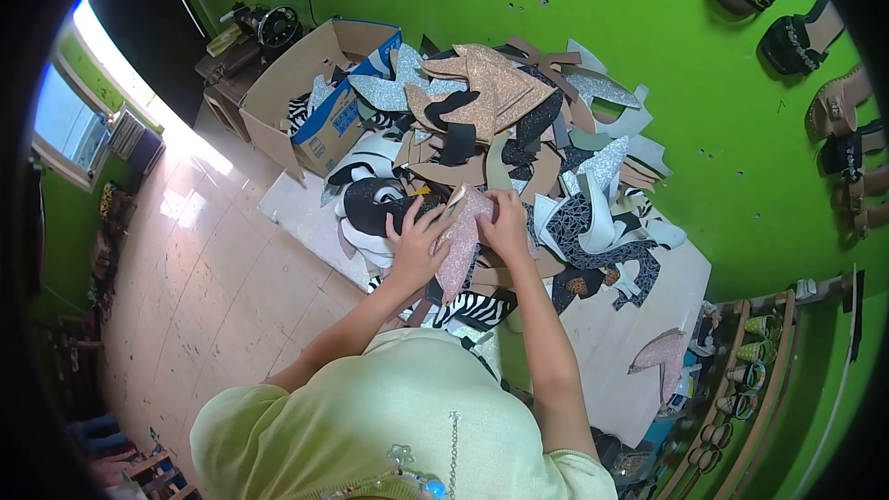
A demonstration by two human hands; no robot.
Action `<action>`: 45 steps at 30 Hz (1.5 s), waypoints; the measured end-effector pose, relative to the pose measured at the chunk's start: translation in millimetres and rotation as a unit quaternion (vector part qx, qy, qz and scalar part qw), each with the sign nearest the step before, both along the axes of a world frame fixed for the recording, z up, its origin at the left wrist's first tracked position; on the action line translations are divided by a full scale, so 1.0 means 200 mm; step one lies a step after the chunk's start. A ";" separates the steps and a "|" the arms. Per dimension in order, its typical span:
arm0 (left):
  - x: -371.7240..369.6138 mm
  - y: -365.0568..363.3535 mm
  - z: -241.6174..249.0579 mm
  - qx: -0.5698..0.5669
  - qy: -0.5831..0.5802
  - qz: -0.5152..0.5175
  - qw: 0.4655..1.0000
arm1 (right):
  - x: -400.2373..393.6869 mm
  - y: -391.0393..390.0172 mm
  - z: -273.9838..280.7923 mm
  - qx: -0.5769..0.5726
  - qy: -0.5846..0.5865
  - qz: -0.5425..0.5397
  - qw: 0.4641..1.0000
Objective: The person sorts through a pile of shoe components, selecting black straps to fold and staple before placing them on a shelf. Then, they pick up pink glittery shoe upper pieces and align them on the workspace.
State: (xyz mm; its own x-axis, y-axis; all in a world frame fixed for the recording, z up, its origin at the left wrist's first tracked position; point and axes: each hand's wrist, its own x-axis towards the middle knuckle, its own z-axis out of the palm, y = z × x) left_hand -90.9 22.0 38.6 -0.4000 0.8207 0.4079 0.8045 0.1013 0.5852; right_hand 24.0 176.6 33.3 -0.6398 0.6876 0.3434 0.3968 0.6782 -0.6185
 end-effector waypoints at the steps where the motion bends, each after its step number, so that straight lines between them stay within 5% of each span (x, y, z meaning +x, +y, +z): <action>1: 0.01 -0.01 -0.01 0.013 0.006 -0.016 1.000 | 0.01 0.00 0.00 -0.022 0.014 -0.006 1.000; 6: 0.06 -0.03 -0.02 0.059 -0.012 -0.057 0.997 | 0.04 0.00 -0.02 -0.085 0.067 -0.018 0.994; 10: 0.04 0.00 -0.05 0.139 -0.082 -0.133 0.978 | 0.07 -0.01 -0.01 -0.013 0.069 -0.013 0.997; 12: 0.05 0.00 -0.03 0.141 -0.178 -0.153 0.962 | 0.08 0.00 0.00 0.007 0.061 -0.017 0.998; 16: -0.02 0.03 0.07 0.098 -0.400 -0.160 0.897 | 0.13 -0.01 0.05 -0.156 0.092 0.007 0.983; 17: -0.05 0.09 0.08 0.135 -0.396 -0.143 0.897 | 0.14 -0.02 0.07 -0.225 0.089 0.005 0.970; 19: -0.19 0.20 0.11 0.103 -0.179 -0.093 0.974 | 0.14 0.00 0.07 -0.206 0.109 0.009 0.972; 21: -0.33 0.35 0.06 0.099 -0.070 -0.085 0.989 | 0.15 -0.01 0.10 -0.187 0.128 0.014 0.974; 23: -0.41 0.44 -0.01 0.045 -0.056 -0.058 0.996 | 0.17 -0.03 0.18 -0.267 0.086 -0.021 0.960; 26: -0.43 0.55 0.01 -0.067 0.045 0.051 0.995 | 0.20 -0.03 0.19 -0.241 0.101 -0.024 0.965; 31: -0.43 0.69 0.13 -0.146 0.071 0.034 0.986 | 0.26 -0.04 0.19 -0.257 0.129 -0.036 0.957; 35: -0.49 0.81 0.11 -0.039 0.138 0.155 0.978 | 0.30 -0.05 0.19 -0.274 0.133 -0.058 0.951; 39: -0.67 0.86 0.15 -0.027 0.154 0.151 0.976 | 0.34 -0.04 0.13 -0.273 0.141 -0.071 0.949; 43: -0.86 0.92 0.17 0.082 0.039 0.040 0.995 | 0.35 -0.04 0.15 -0.282 0.144 -0.080 0.945; 45: -0.94 0.91 0.19 -0.044 -0.037 0.131 0.990 | 0.35 -0.03 0.15 -0.280 0.145 -0.080 0.945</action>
State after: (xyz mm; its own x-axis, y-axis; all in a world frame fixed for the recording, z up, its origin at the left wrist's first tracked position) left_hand -278.7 205.0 76.4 -0.6300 0.7160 0.3008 0.6993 0.3544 0.6208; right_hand 94.7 169.7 62.7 -0.4467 0.8938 0.0407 0.2257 0.1566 -0.9615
